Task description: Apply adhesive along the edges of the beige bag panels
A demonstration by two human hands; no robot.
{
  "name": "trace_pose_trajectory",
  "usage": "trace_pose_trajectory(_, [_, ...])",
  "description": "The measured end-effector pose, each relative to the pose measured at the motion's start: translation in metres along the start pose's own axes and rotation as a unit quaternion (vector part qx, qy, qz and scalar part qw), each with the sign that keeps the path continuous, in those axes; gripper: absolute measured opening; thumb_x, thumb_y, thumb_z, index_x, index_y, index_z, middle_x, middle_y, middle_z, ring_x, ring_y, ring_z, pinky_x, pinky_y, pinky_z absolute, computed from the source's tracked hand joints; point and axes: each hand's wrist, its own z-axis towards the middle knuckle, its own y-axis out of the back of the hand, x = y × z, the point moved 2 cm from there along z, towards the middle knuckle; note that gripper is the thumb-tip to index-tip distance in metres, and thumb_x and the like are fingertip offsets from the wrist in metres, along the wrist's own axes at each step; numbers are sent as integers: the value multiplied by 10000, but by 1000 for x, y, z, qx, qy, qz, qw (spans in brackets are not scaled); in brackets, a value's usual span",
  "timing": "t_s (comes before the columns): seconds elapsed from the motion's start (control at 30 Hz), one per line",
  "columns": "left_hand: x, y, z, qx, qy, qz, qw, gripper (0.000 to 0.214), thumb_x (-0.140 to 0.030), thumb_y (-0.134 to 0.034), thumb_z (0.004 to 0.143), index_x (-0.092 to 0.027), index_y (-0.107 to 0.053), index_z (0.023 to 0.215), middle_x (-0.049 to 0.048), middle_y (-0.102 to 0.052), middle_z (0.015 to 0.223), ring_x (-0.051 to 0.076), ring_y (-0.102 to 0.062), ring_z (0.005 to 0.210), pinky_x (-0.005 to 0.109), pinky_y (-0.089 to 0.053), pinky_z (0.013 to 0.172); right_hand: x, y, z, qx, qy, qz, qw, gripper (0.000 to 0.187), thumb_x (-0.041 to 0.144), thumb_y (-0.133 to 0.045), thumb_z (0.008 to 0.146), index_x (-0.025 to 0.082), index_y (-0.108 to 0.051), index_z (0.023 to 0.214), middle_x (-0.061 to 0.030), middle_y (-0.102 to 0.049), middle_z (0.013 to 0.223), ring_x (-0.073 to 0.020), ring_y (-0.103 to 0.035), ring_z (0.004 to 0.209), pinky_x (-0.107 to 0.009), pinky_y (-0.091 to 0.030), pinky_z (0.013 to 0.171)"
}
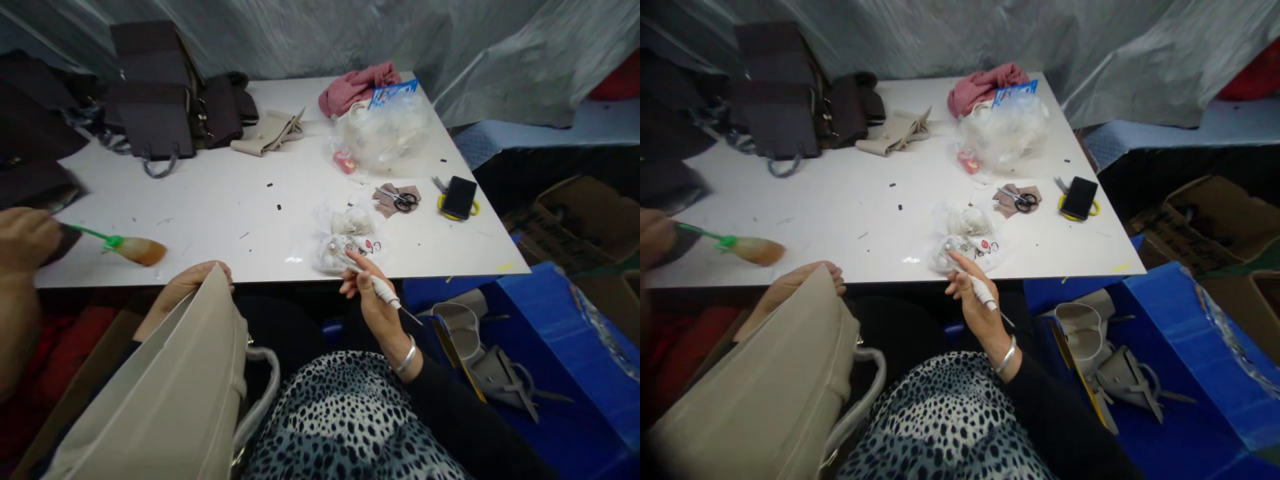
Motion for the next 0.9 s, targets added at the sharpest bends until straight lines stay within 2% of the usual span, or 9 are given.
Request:
trace_pose_trajectory(0.03, [3, -12, -4, 50, 45, 4, 998, 314, -313, -964, 517, -141, -763, 687, 135, -685, 633, 234, -611, 471, 310, -468, 373, -3, 10, 5, -25, -4, -19, 1000, 460, 598, -542, 1051, 259, -690, 1327, -49, -736, 948, -188, -694, 763, -320, -589, 697])
trace_pose_trajectory(0.1, [8, -48, -18, 165, 143, 22, 976, 321, -397, -935, 581, -154, -763, 700, 104, -669, 623, 194, -560, 447, 290, -442, 382, -8, 24, 14, -66, -18, -37, 997, 357, 533, -602, 1033, 240, -723, 1198, -22, -703, 846, -174, -656, 722, -306, -571, 685])
trace_pose_trajectory(0.17, [10, -89, -34, 211, 169, 46, 962, 343, -466, -898, 637, -164, -790, 757, 91, -681, 629, 186, -535, 442, 295, -433, 398, -13, 33, 22, -97, -31, -35, 994, 274, 484, -662, 999, 230, -691, 1096, 5, -679, 777, -165, -644, 684, -290, -554, 658])
trace_pose_trajectory(0.27, [8, -142, -54, 213, 82, 102, 968, 253, -420, -862, 667, -179, -807, 722, 68, -697, 631, 204, -589, 541, 293, -466, 499, -17, 39, 28, -118, -38, -67, 990, 243, 434, -755, 931, 227, -655, 1011, 24, -686, 759, -157, -651, 659, -284, -542, 657])
trace_pose_trajectory(0.37, [6, -171, -66, 216, -15, 172, 961, 147, -345, -802, 745, -206, -823, 703, 69, -755, 706, 242, -667, 680, 317, -508, 637, -20, 42, 31, -123, -17, -122, 985, 239, 425, -790, 904, 222, -693, 984, 16, -694, 769, -168, -662, 661, -301, -541, 663])
trace_pose_trajectory(0.5, [14, -183, -71, 245, -39, 196, 949, 104, -275, -775, 787, -236, -837, 713, 65, -791, 751, 269, -711, 739, 354, -525, 741, -27, 42, 34, -110, 14, -154, 982, 242, 463, -713, 975, 222, -701, 983, -26, -717, 853, -203, -699, 725, -348, -572, 707])
trace_pose_trajectory(0.67, [25, -186, -63, 266, -19, 209, 941, 114, -262, -749, 797, -231, -833, 727, 58, -791, 739, 262, -703, 724, 352, -515, 742, -31, 39, 38, -78, 30, -174, 981, 231, 454, -659, 1030, 225, -688, 1014, -44, -707, 903, -213, -699, 806, -361, -583, 775])
trace_pose_trajectory(0.9, [20, -186, -59, 312, 23, 253, 916, 177, -316, -687, 857, -197, -816, 831, 35, -800, 816, 240, -709, 815, 327, -509, 807, -34, 39, 43, -67, 53, -190, 978, 265, 473, -658, 1035, 212, -688, 1005, -27, -698, 880, -203, -685, 783, -341, -569, 743])
